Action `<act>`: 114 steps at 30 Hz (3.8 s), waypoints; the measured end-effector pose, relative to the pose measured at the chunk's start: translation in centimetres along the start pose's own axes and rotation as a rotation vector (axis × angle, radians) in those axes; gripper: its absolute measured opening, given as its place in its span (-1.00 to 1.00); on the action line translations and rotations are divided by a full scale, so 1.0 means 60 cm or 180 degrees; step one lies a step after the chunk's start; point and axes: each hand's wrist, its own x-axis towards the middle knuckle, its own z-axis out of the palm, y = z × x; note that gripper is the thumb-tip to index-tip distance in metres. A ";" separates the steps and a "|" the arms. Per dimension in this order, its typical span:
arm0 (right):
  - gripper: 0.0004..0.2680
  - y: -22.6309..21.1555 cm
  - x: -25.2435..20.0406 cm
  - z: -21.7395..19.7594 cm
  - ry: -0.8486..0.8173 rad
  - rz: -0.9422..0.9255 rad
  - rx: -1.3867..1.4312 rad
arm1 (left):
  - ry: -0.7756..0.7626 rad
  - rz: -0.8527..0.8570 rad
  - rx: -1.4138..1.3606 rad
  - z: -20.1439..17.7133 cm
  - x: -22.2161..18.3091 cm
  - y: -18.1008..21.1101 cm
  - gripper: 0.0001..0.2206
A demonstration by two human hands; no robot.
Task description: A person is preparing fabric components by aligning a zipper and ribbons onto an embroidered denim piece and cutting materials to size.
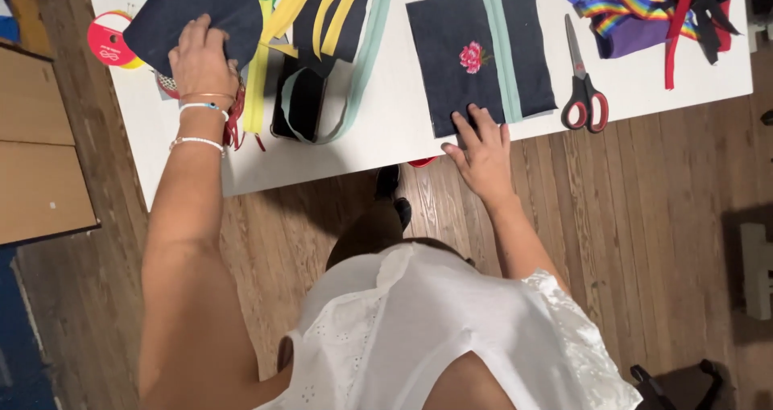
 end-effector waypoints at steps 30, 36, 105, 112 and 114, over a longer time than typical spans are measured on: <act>-0.60 -0.013 -0.019 0.059 0.0534 0.0474 0.0291 | 0.1208 -0.0727 -0.1274 -0.057 0.080 -0.093 -0.78; -0.61 -0.019 -0.013 0.070 0.0897 0.0359 -0.0100 | 0.0493 -0.1259 -0.1254 -0.011 0.084 -0.105 -0.64; -0.66 -0.013 -0.016 0.090 0.1029 0.0634 0.0347 | -0.0533 -0.0159 -0.1148 -0.126 0.086 -0.006 -0.80; -0.67 -0.029 -0.010 0.088 0.1233 0.0554 0.0189 | -0.0462 -0.0051 -0.1236 -0.062 0.245 0.057 -0.70; -0.59 -0.033 -0.011 0.084 0.1214 0.0674 0.0316 | -0.0680 -0.0265 -0.1194 -0.039 0.301 0.088 -0.53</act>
